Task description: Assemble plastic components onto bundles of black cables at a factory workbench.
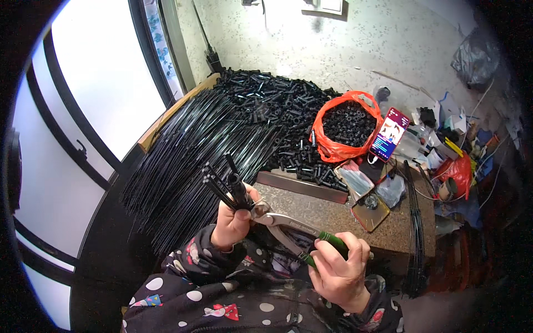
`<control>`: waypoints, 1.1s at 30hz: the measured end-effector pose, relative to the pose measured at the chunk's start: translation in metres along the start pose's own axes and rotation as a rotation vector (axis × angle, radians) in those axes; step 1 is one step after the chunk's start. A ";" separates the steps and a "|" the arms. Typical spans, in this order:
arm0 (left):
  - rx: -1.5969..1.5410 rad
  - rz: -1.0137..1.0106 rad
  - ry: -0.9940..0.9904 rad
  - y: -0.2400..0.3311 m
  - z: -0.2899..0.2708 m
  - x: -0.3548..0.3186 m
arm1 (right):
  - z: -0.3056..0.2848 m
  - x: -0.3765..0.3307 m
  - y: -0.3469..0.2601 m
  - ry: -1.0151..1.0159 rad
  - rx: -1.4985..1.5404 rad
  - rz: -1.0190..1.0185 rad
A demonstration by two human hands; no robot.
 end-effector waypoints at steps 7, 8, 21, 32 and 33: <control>0.172 0.048 0.004 0.015 -0.001 -0.004 | -0.001 -0.003 0.009 0.056 0.197 0.073; 0.136 0.074 -0.008 0.017 0.000 -0.004 | -0.002 0.000 0.009 0.034 0.285 -0.027; -0.340 -0.227 -0.027 0.018 0.023 -0.004 | -0.014 0.001 0.011 -0.104 -0.454 -0.184; -0.124 0.016 -0.142 0.025 0.017 0.000 | 0.041 -0.047 0.000 0.051 2.422 0.905; -0.225 -0.104 -0.227 0.022 0.019 0.003 | 0.044 -0.048 -0.001 -0.070 2.377 1.097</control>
Point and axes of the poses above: each hand's wrist, its own x-axis towards the middle knuckle, its own z-axis out of the palm, y = z × x, the point moved 1 cm from there along x, towards the middle knuckle, and after that the axes turned 15 degrees about -z, right-handed, at the moved point
